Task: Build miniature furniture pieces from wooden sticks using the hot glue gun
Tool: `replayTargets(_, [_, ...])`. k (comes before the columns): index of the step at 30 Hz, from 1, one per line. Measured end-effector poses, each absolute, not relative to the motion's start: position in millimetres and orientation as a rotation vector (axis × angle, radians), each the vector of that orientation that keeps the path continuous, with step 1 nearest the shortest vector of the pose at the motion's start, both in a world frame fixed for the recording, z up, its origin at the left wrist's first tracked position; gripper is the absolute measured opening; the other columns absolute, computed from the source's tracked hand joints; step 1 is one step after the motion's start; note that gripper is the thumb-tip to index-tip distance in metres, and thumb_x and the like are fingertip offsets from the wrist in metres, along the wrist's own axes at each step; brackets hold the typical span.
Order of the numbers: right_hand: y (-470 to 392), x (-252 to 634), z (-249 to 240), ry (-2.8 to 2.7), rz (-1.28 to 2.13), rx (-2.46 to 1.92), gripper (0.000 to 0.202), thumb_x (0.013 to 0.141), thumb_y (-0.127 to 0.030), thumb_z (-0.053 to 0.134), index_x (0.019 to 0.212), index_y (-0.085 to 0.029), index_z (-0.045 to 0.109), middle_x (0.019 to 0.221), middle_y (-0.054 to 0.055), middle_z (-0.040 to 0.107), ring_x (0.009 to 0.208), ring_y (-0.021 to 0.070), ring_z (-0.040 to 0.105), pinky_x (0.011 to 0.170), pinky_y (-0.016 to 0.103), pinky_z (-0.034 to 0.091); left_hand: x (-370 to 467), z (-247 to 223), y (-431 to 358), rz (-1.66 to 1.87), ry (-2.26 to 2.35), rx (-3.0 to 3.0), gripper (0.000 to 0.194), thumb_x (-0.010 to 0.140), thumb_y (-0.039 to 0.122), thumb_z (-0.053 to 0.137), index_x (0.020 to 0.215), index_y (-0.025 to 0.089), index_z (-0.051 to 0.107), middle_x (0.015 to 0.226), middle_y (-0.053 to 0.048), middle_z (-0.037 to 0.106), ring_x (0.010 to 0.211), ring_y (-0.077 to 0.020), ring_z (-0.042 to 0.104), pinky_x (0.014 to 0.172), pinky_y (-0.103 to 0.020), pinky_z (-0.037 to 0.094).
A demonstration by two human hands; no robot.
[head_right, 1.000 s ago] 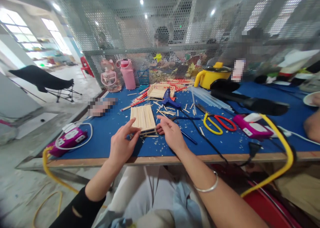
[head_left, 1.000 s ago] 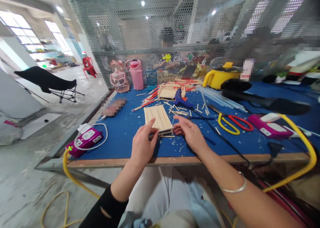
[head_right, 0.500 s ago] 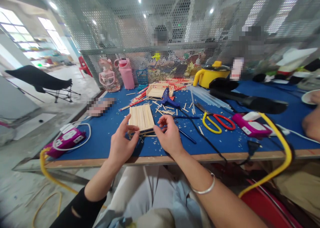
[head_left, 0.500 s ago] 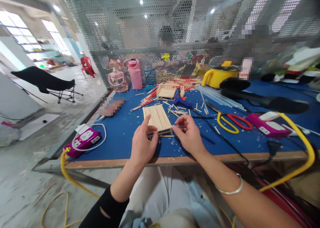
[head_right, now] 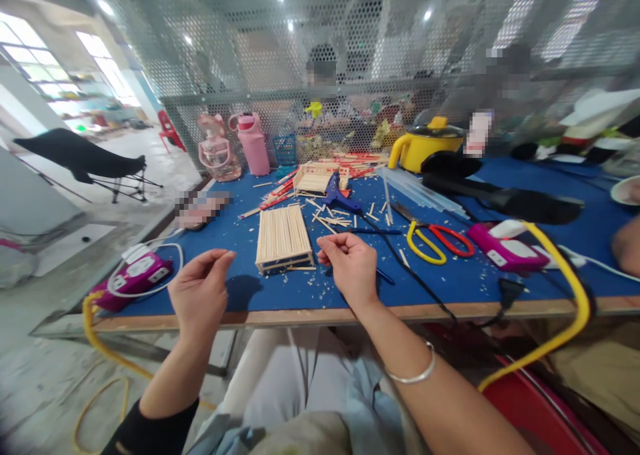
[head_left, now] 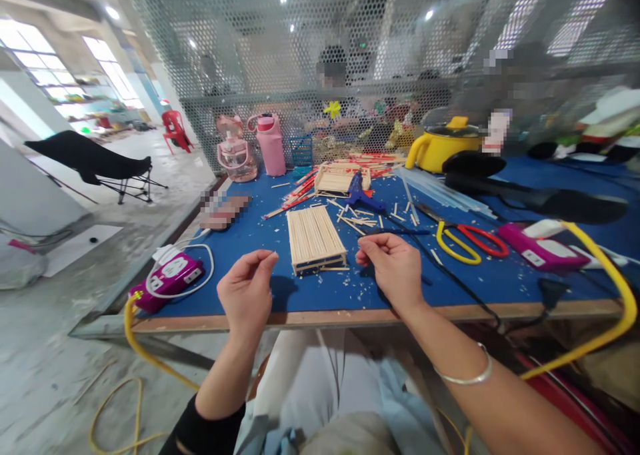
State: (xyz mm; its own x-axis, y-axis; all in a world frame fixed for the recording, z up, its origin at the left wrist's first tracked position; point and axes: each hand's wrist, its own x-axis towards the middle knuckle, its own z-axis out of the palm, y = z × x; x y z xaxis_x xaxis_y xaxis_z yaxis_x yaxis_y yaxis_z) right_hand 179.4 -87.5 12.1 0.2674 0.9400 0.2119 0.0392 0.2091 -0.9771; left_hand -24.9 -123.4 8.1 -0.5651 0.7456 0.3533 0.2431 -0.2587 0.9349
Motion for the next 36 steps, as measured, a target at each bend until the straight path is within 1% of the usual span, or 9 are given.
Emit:
replayTargets(8, [-110, 172, 7, -1.129, 0.937, -1.144, 0.035, 0.067, -0.045, 0.071, 0.06, -0.02, 0.047, 0.043, -0.005, 0.055, 0.038, 0.0087, 0.049, 0.04, 0.02, 0.042, -8, 13, -148, 1.781, 1.381, 1.382, 0.042, 0.091, 0.039, 0.041, 0.056, 0.018, 0.051, 0.054, 0.0, 0.056, 0.055, -0.0106, 0.053, 0.058, -0.024, 0.044])
replayTargets(12, [-111, 176, 3, -1.159, 0.936, -1.203, 0.039, 0.074, -0.049, 0.063, 0.055, -0.02, 0.047, 0.04, -0.004, 0.05, 0.036, 0.0083, 0.045, 0.038, 0.021, 0.037, -15, 8, -139, 1.632, 1.6, 1.469, 0.019, 0.083, 0.033, 0.057, 0.094, 0.018, 0.061, 0.084, -0.003, 0.067, 0.073, -0.013, 0.059, 0.067, -0.025, 0.047])
replayTargets(16, [-101, 176, -3, -1.243, 0.819, -1.245, 0.021, 0.087, -0.036, 0.046, 0.095, -0.019, 0.057, 0.075, 0.003, 0.067, 0.063, 0.0142, 0.061, 0.057, 0.026, 0.047, -19, 0, -126, 1.275, 1.755, 1.671, 0.066, 0.069, 0.027, 0.07, 0.128, 0.02, 0.043, 0.101, -0.006, 0.066, 0.079, -0.017, 0.059, 0.069, -0.03, 0.047])
replayTargets(19, [-95, 174, -7, -1.432, 0.797, -1.324, 0.047, 0.078, -0.013, 0.048, 0.124, -0.02, 0.04, 0.103, 0.008, 0.067, 0.09, 0.0175, 0.063, 0.082, 0.034, 0.047, -18, 0, -118, 1.256, 1.783, 1.728, 0.06, 0.072, 0.023, 0.064, 0.129, 0.019, 0.043, 0.092, -0.004, 0.066, 0.077, -0.0169, 0.06, 0.073, -0.032, 0.047])
replayTargets(21, [-96, 174, -5, -1.51, 0.744, -1.381, 0.055, 0.073, -0.009, 0.048, 0.126, -0.019, 0.037, 0.103, 0.009, 0.066, 0.09, 0.0188, 0.062, 0.083, 0.036, 0.047, -22, 4, -111, 1.345, 1.758, 1.673, 0.054, 0.075, 0.021, 0.059, 0.127, 0.018, 0.043, 0.084, -0.003, 0.066, 0.075, -0.0157, 0.061, 0.073, -0.031, 0.047])
replayTargets(26, [-121, 175, 13, -1.985, 0.322, -1.418, 0.02, 0.079, -0.02, 0.053, 0.098, -0.017, 0.06, 0.101, 0.013, 0.065, 0.094, 0.0245, 0.059, 0.083, 0.041, 0.046, -55, 18, -94, 1.5, 1.66, 1.518, 0.057, 0.073, 0.025, 0.063, 0.125, 0.017, 0.044, 0.077, 0.0, 0.065, 0.071, -0.0149, 0.062, 0.069, -0.028, 0.047])
replayTargets(28, [-130, 174, 19, -2.429, 0.363, -1.162, 0.028, 0.087, -0.028, 0.047, 0.109, -0.019, 0.063, 0.121, 0.011, 0.061, 0.115, 0.0256, 0.052, 0.097, 0.045, 0.038, -71, 24, -90, 1.526, 1.612, 1.482, 0.059, 0.07, 0.026, 0.066, 0.124, 0.018, 0.044, 0.076, 0.0, 0.064, 0.069, -0.0148, 0.062, 0.067, -0.027, 0.046])
replayTargets(31, [-121, 179, 19, -2.799, 0.489, -0.932, 0.054, 0.091, -0.048, 0.038, 0.137, -0.022, 0.042, 0.146, 0.008, 0.038, 0.135, 0.0246, 0.031, 0.11, 0.049, 0.022, -93, 35, -93, 1.555, 1.555, 1.473, 0.059, 0.067, 0.024, 0.069, 0.121, 0.019, 0.045, 0.076, 0.001, 0.065, 0.07, -0.0146, 0.061, 0.066, -0.026, 0.046])
replayTargets(36, [-60, 204, 18, -2.638, 0.36, -1.292, 0.063, 0.091, -0.049, 0.034, 0.138, -0.008, 0.04, 0.146, 0.016, 0.034, 0.137, 0.0282, 0.027, 0.112, 0.047, 0.021, -112, 46, -105, 1.569, 1.468, 1.429, 0.058, 0.065, 0.021, 0.071, 0.116, 0.022, 0.045, 0.076, 0.002, 0.066, 0.071, -0.0133, 0.061, 0.063, -0.021, 0.044])
